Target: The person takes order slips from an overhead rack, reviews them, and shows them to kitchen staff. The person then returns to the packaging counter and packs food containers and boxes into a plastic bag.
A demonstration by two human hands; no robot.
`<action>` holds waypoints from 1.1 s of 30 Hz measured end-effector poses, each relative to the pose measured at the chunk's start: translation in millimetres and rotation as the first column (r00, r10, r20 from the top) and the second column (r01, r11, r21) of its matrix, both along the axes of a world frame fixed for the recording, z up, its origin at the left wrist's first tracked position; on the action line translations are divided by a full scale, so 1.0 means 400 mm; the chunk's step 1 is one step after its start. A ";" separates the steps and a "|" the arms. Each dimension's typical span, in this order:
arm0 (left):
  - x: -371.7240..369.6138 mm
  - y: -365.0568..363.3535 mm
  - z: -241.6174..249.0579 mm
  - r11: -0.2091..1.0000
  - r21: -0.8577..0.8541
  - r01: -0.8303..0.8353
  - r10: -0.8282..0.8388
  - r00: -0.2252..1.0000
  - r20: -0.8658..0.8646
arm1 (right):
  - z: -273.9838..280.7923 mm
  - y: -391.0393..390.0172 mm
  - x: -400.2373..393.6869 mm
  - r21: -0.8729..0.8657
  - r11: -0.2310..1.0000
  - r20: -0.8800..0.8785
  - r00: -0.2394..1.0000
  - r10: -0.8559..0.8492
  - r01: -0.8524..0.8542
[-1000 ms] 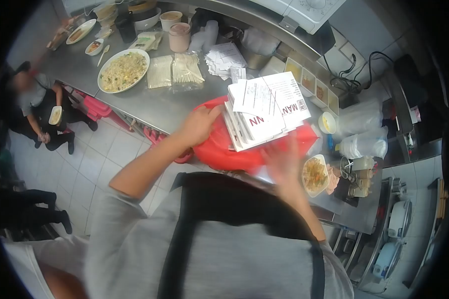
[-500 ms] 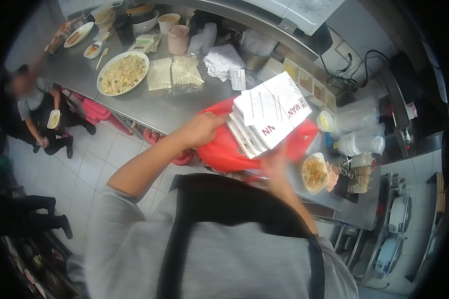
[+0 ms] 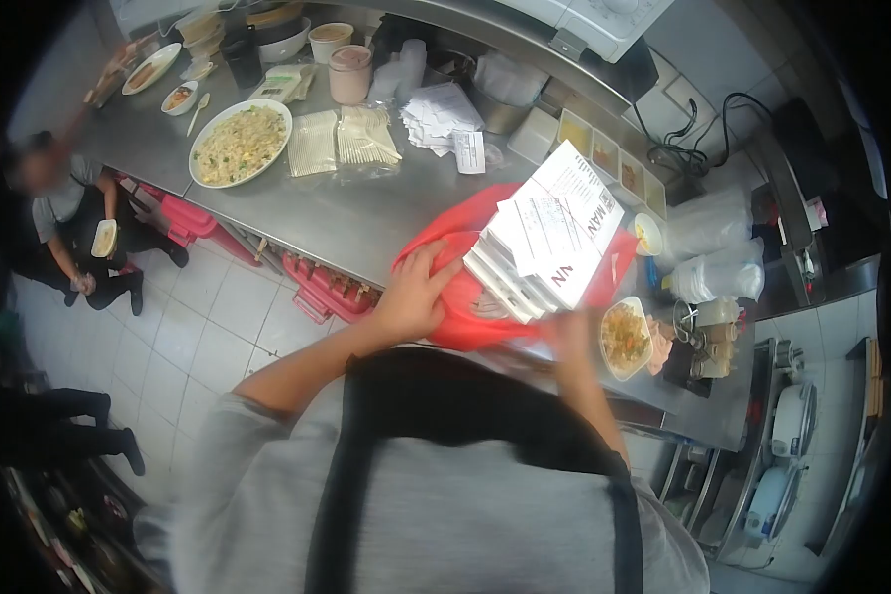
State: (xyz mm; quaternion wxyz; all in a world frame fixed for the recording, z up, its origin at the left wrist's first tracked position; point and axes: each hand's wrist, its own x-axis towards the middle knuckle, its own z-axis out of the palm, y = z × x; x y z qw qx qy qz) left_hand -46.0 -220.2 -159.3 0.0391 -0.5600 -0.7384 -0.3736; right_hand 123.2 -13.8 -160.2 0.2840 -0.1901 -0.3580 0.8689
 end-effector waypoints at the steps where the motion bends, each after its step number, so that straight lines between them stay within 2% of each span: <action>1: 0.013 -0.003 -0.003 1.000 0.030 -0.002 0.002 1.000 -0.003 | 0.034 -0.008 -0.007 0.007 1.000 0.003 1.000 -0.014 0.013; 2: 0.013 -0.002 -0.007 0.999 0.035 0.041 -0.040 0.999 -0.018 | 0.064 -0.016 -0.012 0.013 1.000 0.006 1.000 -0.026 0.026; 5: -0.013 -0.001 -0.026 0.985 0.052 0.163 -0.159 0.985 -0.059 | 0.125 -0.033 -0.025 -0.174 0.953 0.166 0.962 -0.218 0.247; 6: -0.022 0.002 -0.030 0.984 0.044 0.171 -0.168 0.984 -0.066 | 0.038 0.032 -0.003 -0.066 0.994 -0.007 0.996 -0.092 0.091; 7: -0.036 0.008 -0.031 0.983 0.034 0.178 -0.175 0.982 -0.074 | 0.036 0.046 -0.006 -0.026 0.998 -0.046 0.997 -0.067 0.066; 11: -0.117 0.042 -0.031 0.985 0.085 0.151 -0.140 0.982 -0.123 | 0.054 0.059 0.014 -0.013 0.998 -0.011 0.998 -0.064 0.064; 12: -0.142 0.049 -0.034 0.975 0.154 0.162 -0.158 0.987 -0.042 | 0.064 0.058 0.022 -0.011 0.998 0.014 0.998 -0.059 0.059; 16: -0.194 -0.020 0.051 0.961 0.112 0.252 -0.274 0.918 0.287 | 0.116 0.045 0.071 0.023 0.999 0.096 0.995 -0.027 0.025; 17: -0.201 -0.045 0.055 0.958 0.201 0.207 -0.281 0.830 0.482 | 0.128 0.042 0.076 0.031 0.999 0.110 0.994 -0.020 0.016; 19: -0.203 -0.088 0.069 0.940 0.335 0.059 -0.312 0.538 0.783 | 0.149 0.043 0.076 0.037 0.999 0.134 0.991 -0.003 -0.002; 22: -0.149 -0.138 0.150 0.798 0.560 -0.223 -0.479 0.329 0.814 | 0.175 0.045 0.048 0.052 0.998 0.149 0.989 0.025 -0.033; 25: -0.064 -0.133 0.203 0.875 0.380 -0.300 -0.103 0.653 0.751 | 0.201 0.049 -0.008 0.066 0.995 0.147 0.987 0.058 -0.069; 26: -0.041 -0.123 0.231 0.908 0.341 -0.244 -0.001 0.812 0.584 | 0.210 0.054 -0.030 0.072 0.994 0.147 0.987 0.068 -0.080; 27: -0.028 -0.094 0.247 0.926 0.301 -0.229 0.134 0.943 0.306 | 0.221 0.060 -0.055 0.078 0.993 0.144 0.987 0.078 -0.089; 28: -0.027 -0.069 0.258 0.940 0.254 -0.227 0.238 0.971 -0.013 | 0.229 0.065 -0.082 0.085 0.991 0.139 0.986 0.089 -0.101; 29: -0.034 -0.056 0.243 0.972 0.094 -0.214 0.200 0.970 0.136 | 0.237 0.076 -0.122 0.089 0.990 0.129 0.987 0.099 -0.111; 31: -0.050 -0.021 0.157 0.974 -0.204 -0.099 0.181 0.884 0.432 | 0.253 0.090 -0.172 0.098 0.987 0.124 0.985 0.118 -0.130; 32: -0.041 -0.029 0.130 0.988 -0.137 -0.064 0.104 0.946 0.308 | 0.258 0.095 -0.196 0.104 0.985 0.122 0.984 0.127 -0.140; 33: -0.033 -0.037 0.108 0.968 -0.206 -0.145 0.193 0.953 0.235 | 0.262 0.102 -0.219 0.101 0.984 0.122 0.983 0.134 -0.146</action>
